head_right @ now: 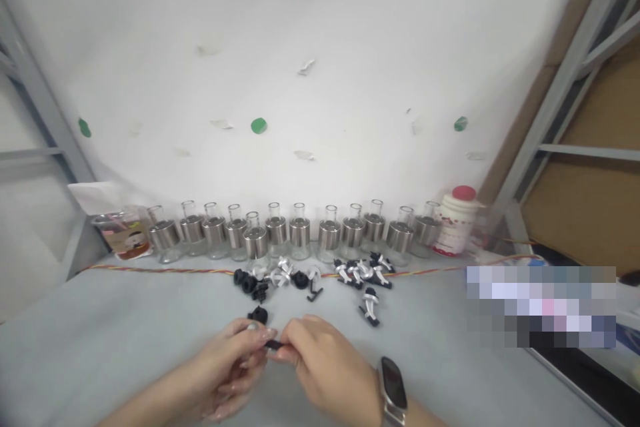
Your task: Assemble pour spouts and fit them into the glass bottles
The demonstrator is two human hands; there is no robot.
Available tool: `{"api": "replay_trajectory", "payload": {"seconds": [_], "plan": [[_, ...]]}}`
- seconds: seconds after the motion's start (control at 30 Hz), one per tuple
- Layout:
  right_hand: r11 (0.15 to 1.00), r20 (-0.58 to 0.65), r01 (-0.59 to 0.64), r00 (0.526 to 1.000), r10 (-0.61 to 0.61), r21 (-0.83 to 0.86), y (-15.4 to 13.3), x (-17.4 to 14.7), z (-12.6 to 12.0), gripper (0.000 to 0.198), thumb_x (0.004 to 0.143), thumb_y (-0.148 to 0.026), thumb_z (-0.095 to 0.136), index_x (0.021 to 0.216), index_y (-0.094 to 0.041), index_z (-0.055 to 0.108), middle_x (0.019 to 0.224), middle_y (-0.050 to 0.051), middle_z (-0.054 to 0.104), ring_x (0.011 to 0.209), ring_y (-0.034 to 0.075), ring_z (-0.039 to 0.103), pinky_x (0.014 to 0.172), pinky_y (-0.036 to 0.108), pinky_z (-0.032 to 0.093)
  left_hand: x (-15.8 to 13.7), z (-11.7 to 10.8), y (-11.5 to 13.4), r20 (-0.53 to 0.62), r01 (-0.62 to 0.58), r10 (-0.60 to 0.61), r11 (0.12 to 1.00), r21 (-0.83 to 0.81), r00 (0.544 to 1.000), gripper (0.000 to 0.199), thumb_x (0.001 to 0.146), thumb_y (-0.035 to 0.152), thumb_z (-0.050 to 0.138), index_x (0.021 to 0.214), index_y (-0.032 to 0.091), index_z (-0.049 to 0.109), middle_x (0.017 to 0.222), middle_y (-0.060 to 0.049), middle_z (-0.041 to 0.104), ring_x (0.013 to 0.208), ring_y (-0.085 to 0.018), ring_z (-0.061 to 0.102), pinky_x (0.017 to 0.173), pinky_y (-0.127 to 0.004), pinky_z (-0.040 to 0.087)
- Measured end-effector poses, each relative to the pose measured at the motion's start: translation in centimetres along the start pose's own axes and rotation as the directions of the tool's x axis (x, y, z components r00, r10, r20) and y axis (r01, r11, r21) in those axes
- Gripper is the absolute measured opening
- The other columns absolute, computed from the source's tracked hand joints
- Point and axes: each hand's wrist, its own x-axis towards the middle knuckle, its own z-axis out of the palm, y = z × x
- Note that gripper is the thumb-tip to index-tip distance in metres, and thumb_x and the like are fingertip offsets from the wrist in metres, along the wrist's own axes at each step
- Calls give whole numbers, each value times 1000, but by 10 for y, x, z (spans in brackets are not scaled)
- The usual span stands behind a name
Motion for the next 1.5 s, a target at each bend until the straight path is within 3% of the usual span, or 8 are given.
{"api": "replay_trajectory", "payload": {"seconds": [0.2, 0.4, 0.77, 1.03, 1.27, 1.5], "plan": [[993, 4, 28, 1000, -28, -117, 2, -1, 5, 22, 91, -22, 28, 76, -18, 44, 69, 2, 53, 63, 14, 47, 58, 25, 38, 1, -1, 0, -48, 27, -26, 999, 21, 999, 29, 73, 46, 47, 60, 22, 36, 29, 13, 31, 16, -5, 18, 16, -15, 18], [984, 41, 45, 998, -38, -173, 0, 0, 4, 15, 87, -12, 35, 76, -18, 44, 68, 2, 53, 62, 14, 48, 57, 24, 38, 2, 1, 0, -70, -55, 53, 998, -25, 996, 29, 72, 39, 54, 56, 21, 38, 30, 13, 30, 18, -2, 15, 17, -13, 17], [984, 44, 40, 998, -33, -174, -3, 0, 0, 15, 88, -17, 35, 76, -19, 43, 69, 0, 51, 61, 13, 48, 55, 23, 38, 0, 8, 4, -95, -72, 62, 992, -99, 993, 31, 64, 37, 64, 56, 20, 39, 33, 13, 32, 22, -1, 14, 17, -12, 17], [978, 0, 123, 992, -125, -168, -2, 0, -3, 23, 90, -17, 27, 75, -19, 44, 69, 2, 54, 64, 15, 47, 60, 25, 38, -4, 9, 7, 58, -28, 35, 993, -113, 998, 40, 71, 51, 54, 53, 19, 37, 30, 13, 26, 18, -2, 18, 18, -14, 13], [990, 51, 61, 997, -55, -123, -2, 0, -7, 20, 90, -19, 30, 76, -19, 44, 69, 1, 51, 64, 14, 47, 58, 24, 38, -3, 7, 3, -50, -35, 33, 998, -43, 998, 30, 66, 37, 63, 74, 22, 38, 32, 15, 33, 19, -2, 16, 18, -12, 14], [989, 53, 74, 996, -67, -132, -1, -1, -6, 19, 90, -20, 32, 76, -18, 46, 69, 1, 50, 64, 13, 46, 58, 23, 38, -3, 7, 0, -52, -42, 43, 999, 7, 998, 27, 69, 42, 57, 73, 23, 38, 27, 14, 34, 16, -5, 20, 17, -13, 19]]}}
